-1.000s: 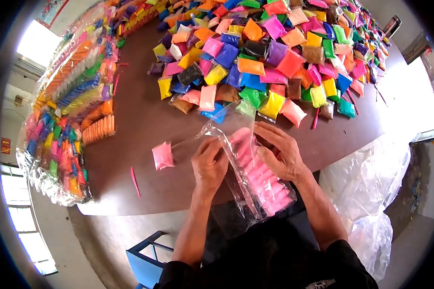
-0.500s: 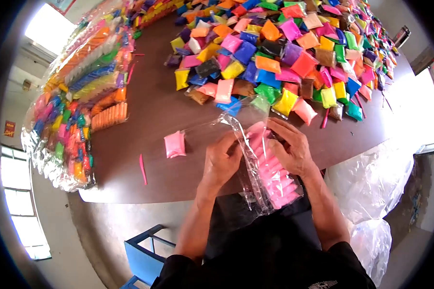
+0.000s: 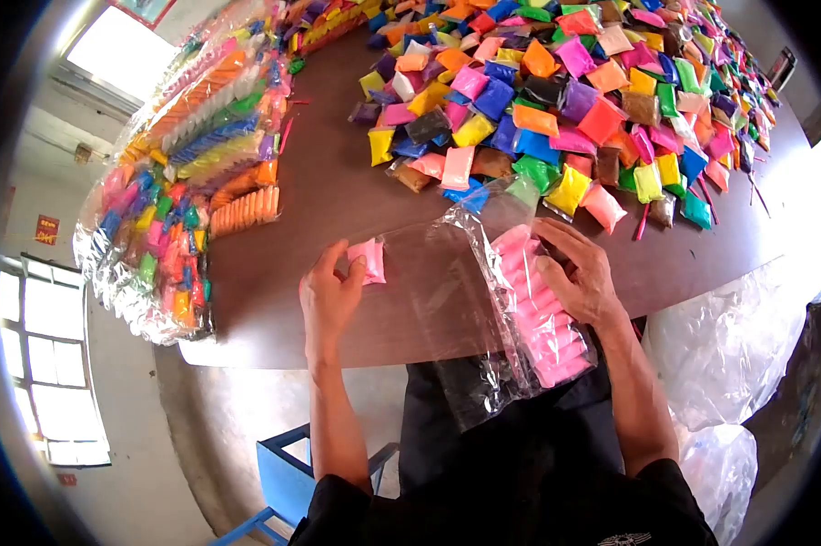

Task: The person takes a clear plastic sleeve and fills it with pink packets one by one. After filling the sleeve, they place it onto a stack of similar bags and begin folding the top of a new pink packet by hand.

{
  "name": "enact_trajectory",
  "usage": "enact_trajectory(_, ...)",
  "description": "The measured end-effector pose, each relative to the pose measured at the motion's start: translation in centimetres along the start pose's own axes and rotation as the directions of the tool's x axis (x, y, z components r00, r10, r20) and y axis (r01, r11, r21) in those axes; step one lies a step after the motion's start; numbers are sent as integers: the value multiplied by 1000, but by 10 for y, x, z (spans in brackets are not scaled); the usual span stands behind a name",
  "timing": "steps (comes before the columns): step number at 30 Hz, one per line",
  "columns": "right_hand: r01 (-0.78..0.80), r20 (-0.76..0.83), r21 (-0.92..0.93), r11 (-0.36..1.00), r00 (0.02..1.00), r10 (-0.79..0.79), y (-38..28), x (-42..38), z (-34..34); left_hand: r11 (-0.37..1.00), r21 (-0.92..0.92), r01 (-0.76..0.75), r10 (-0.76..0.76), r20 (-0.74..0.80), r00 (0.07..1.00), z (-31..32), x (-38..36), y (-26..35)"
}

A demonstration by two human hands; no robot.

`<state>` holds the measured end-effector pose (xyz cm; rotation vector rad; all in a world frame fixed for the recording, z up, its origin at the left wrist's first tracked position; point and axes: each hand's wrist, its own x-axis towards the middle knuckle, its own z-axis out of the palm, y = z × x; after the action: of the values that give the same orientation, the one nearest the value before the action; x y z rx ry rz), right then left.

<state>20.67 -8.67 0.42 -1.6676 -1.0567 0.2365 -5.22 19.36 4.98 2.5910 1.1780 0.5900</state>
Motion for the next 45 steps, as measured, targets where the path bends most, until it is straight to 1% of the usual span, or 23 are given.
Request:
enact_trajectory(2,-17,11,10,1000,1000,17,-1,-1,1,960,-236,149,-126,111,986,1,1,-2)
enact_trajectory(3,-24,5,6,1000,1000,24,-2,-1,1,960,-239,144,-118,119,986,1,2,-4)
enact_trajectory(5,-28,15,6,1000,999,28,-6,0,-1,914,-378,151,-107,134,985,1,2,-12)
enact_trajectory(7,-78,27,42,996,997,77,-7,-1,-1,900,-407,152,-82,184,979,-1,0,-19)
enact_trajectory(9,-45,20,41,998,999,44,-3,-1,0,886,-438,153,-55,228,972,-4,-2,-22)
enact_trajectory(11,-48,21,37,998,999,48,-3,1,0,776,-530,341,-147,374,916,-18,-9,-12)
enact_trajectory(12,-44,26,38,998,999,43,-4,0,0,773,-531,346,-147,381,913,-21,-16,-4)
enact_trajectory(14,-42,27,27,999,999,41,-3,0,0,622,-698,356,-129,357,925,-16,-31,19)
enact_trajectory(17,-24,27,10,1000,999,23,-2,1,0,639,-706,306,-51,357,933,10,-37,51)
enact_trajectory(21,-47,41,42,998,998,45,-4,1,-1,585,-765,267,-41,301,953,61,-31,80)
enact_trajectory(23,-53,34,27,998,998,52,-2,0,0,548,-805,227,-65,229,971,76,-28,99)
enact_trajectory(24,-57,32,19,998,998,56,-1,0,0,515,-810,282,-102,269,958,80,-28,106)
enact_trajectory(27,-55,34,4,998,998,55,0,0,0,574,-777,259,-100,247,964,95,-27,112)
enact_trajectory(28,-59,33,3,998,998,59,-2,1,0,635,-753,175,-74,167,983,101,-26,111)
enact_trajectory(29,-85,37,19,996,996,84,-5,1,-1,634,-752,179,-73,172,982,105,-27,109)
enact_trajectory(31,-112,44,36,993,993,111,-5,0,-2,826,-550,-126,129,-34,991,107,-26,108)
enact_trajectory(32,-61,38,-2,998,997,61,-2,0,-1,825,-550,-126,129,-34,991,104,-25,109)
enact_trajectory(34,-10,31,-42,999,999,12,0,2,-2,821,-522,-230,206,-103,973,97,-25,114)
enact_trajectory(36,-49,21,82,995,999,47,-1,3,-1,815,-541,-209,201,-74,977,89,-27,116)
enact_trajectory(40,32,-54,33,999,998,-30,0,4,-1,810,-554,-191,200,-46,979,87,-25,110)
enact_trajectory(42,-282,70,139,949,959,275,-23,13,-7,789,-583,-192,207,-41,977,90,-24,109)
enact_trajectory(43,-282,72,136,950,959,275,-21,16,-5,769,-608,-198,220,-39,975,91,-21,109)
enact_trajectory(45,-126,39,-55,990,991,129,-13,23,0,773,-607,-186,220,-19,975,90,-16,112)
